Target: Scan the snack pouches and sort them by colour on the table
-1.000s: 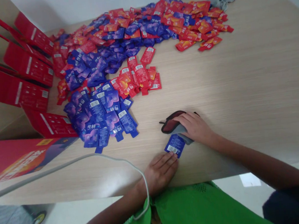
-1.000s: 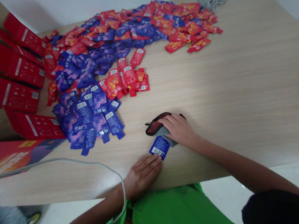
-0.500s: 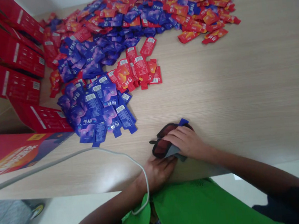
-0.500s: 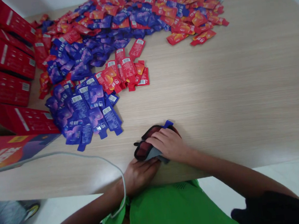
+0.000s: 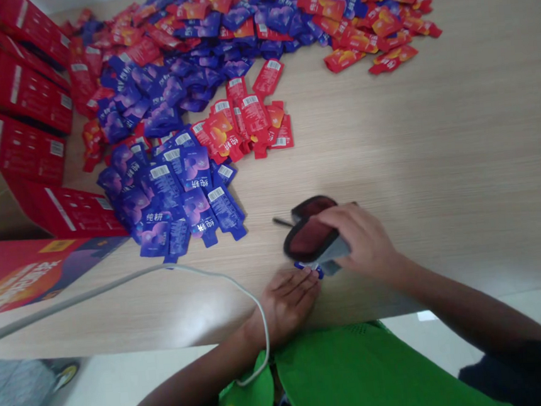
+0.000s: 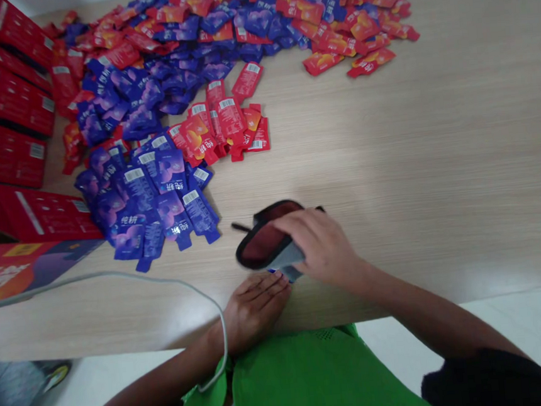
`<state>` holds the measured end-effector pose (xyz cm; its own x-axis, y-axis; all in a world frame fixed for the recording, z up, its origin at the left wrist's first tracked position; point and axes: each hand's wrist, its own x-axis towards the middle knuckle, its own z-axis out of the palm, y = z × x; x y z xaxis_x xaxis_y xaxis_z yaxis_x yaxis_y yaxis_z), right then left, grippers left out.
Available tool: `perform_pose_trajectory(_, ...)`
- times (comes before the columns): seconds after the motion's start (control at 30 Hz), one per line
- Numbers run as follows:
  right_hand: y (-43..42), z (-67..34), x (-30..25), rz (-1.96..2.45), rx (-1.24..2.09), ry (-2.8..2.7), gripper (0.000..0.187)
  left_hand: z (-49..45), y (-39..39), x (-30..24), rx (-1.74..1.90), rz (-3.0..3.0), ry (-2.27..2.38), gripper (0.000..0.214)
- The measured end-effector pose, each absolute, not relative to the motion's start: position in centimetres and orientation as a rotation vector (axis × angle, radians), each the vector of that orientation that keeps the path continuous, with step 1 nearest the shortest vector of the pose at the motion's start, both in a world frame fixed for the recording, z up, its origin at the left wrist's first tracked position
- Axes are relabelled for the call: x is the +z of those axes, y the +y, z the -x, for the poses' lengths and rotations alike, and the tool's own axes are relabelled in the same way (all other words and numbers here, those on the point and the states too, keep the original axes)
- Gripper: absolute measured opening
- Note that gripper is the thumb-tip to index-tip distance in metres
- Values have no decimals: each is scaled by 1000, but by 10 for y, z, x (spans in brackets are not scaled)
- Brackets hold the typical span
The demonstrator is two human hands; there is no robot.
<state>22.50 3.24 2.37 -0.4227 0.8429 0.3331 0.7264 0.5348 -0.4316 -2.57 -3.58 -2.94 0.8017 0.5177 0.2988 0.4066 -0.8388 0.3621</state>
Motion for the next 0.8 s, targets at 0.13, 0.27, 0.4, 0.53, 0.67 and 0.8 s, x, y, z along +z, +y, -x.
perform_pose_trajectory(0.13, 5, -193, -2, 1124, 441, -2572, 34, 24, -36, -27, 513, -2678, 747, 25)
perform_pose_trajectory(0.27, 32, -213, -24, 1235, 341, -2560, 43, 26, -36, -28, 566, -2702, 715, 28)
perform_pose_trajectory(0.4, 80, -257, -13, 1482, 178, -2468, 49, 28, -37, -31, 560, -2705, 727, 29)
perform_pose_trajectory(0.53, 86, -273, 21, 1564, 28, -2146, 49, 28, -38, -32, 551, -2698, 714, 31)
perform_pose_trajectory(0.67, 40, -237, 33, 1313, 210, -2172, 45, 26, -38, -34, 531, -2683, 725, 29)
perform_pose_trajectory(0.8, 8, -201, 3, 1064, 412, -2553, 32, 23, -38, -36, 513, -2667, 774, 28)
